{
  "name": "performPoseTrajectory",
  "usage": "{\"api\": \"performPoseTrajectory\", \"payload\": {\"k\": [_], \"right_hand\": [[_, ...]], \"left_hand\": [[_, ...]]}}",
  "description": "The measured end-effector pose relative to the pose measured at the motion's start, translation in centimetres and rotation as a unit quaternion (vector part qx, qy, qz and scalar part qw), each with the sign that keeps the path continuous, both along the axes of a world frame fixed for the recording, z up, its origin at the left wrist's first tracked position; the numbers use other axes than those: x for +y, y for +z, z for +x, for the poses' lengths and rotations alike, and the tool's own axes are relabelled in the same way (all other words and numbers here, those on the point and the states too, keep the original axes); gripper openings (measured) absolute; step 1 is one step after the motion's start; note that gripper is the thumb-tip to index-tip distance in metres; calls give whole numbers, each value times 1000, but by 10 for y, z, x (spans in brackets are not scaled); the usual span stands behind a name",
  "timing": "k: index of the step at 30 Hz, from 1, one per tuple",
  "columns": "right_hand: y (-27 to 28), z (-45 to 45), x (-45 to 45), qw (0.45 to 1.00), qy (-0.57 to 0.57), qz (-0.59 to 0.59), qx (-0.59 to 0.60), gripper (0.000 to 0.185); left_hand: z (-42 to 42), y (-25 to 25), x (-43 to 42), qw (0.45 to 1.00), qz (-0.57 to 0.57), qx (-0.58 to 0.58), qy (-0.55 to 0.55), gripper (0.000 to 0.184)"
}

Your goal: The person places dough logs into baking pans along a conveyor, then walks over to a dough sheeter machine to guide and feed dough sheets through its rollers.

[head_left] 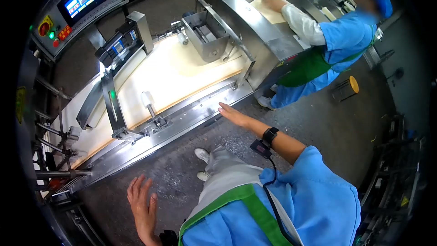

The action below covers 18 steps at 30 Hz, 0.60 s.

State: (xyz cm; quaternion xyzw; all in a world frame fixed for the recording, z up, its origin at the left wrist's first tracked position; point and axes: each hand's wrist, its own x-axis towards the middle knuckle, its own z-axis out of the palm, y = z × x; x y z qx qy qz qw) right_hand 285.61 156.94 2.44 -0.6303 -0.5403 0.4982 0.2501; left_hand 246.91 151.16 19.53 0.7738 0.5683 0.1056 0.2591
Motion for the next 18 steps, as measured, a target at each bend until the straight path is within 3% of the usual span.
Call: {"api": "performPoseTrajectory", "payload": {"k": [4,7,18], "right_hand": [[-18,-8,34,999,14,-28,-5,78],[-43,-9,60,999,16,14,-35,76],[-52,-37,128,992,94,36,-78,68]], "left_hand": [[2,4,15,1000,19,-10,2,29],[3,15,24,999,13,2,39,29],[6,16,40,988,8,31,151,32]]}}
